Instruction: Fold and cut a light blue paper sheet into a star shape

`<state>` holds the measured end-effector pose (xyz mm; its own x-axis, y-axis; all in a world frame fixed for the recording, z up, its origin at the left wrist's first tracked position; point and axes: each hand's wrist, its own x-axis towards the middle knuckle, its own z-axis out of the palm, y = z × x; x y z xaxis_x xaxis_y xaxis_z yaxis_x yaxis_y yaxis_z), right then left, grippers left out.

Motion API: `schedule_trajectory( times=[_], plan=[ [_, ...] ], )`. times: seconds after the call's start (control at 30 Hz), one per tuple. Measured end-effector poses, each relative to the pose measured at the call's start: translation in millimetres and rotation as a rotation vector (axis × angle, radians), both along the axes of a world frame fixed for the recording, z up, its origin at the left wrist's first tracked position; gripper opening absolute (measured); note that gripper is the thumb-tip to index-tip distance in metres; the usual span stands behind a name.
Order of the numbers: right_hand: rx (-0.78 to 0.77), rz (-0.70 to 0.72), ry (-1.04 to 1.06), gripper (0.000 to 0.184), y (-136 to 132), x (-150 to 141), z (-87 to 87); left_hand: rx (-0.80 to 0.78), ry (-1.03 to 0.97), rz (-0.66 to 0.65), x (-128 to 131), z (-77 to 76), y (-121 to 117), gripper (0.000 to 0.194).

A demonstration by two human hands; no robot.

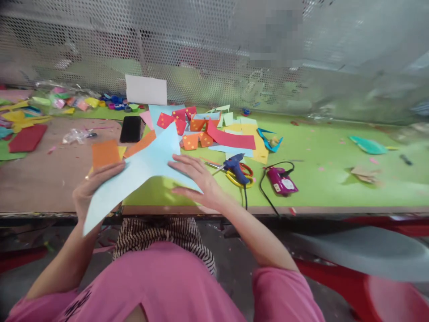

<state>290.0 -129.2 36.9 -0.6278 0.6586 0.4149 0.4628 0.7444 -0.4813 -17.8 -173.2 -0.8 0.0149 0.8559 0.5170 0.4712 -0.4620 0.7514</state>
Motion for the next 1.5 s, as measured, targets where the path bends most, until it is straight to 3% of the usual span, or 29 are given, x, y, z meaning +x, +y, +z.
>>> schedule_trajectory(
  times=[0.07,0.17,0.27,0.37,0.53,0.6,0.67,0.8,1.13,1.5],
  plan=[
    [0.031,-0.07,0.018,0.039,3.4,0.3,-21.8,-0.014,0.131,-0.087,1.2,-9.7,2.4,0.038],
    [0.002,-0.077,-0.122,0.038,15.7,11.4,-42.0,-0.016,0.407,-0.144,-7.3,-23.0,3.3,0.036],
    [-0.038,-0.077,-0.3,0.037,20.6,23.0,-48.5,0.048,0.526,-0.134,-22.0,-30.4,-0.4,0.026],
    [-0.074,-0.068,-0.406,0.038,15.2,28.9,-49.6,0.093,0.553,-0.212,-31.0,-31.8,-3.5,0.021],
    [-0.173,-0.05,-0.399,0.047,6.5,32.9,-56.4,0.061,0.55,-0.276,-26.4,-32.1,1.6,0.025],
    [-0.193,-0.08,-0.34,0.037,7.7,30.9,-59.6,-0.019,0.534,-0.244,-22.3,-31.6,4.6,0.027],
    [-0.223,-0.161,-0.26,0.019,10.5,25.5,-60.8,-0.148,0.525,-0.132,-18.5,-29.4,6.5,0.03],
    [-0.31,-0.404,-0.203,0.038,15.9,10.2,-58.7,-0.406,0.454,0.025,-12.1,-22.3,9.3,0.035],
    [-0.328,-0.534,-0.206,0.056,28.3,-0.7,-62.5,-0.347,0.449,0.16,-11.9,-35.4,29.2,0.029],
    [-0.277,-0.579,-0.255,0.05,37.3,-8.5,-64.8,-0.332,0.442,0.166,-13.3,-36.5,50.5,0.025]
  ],
)
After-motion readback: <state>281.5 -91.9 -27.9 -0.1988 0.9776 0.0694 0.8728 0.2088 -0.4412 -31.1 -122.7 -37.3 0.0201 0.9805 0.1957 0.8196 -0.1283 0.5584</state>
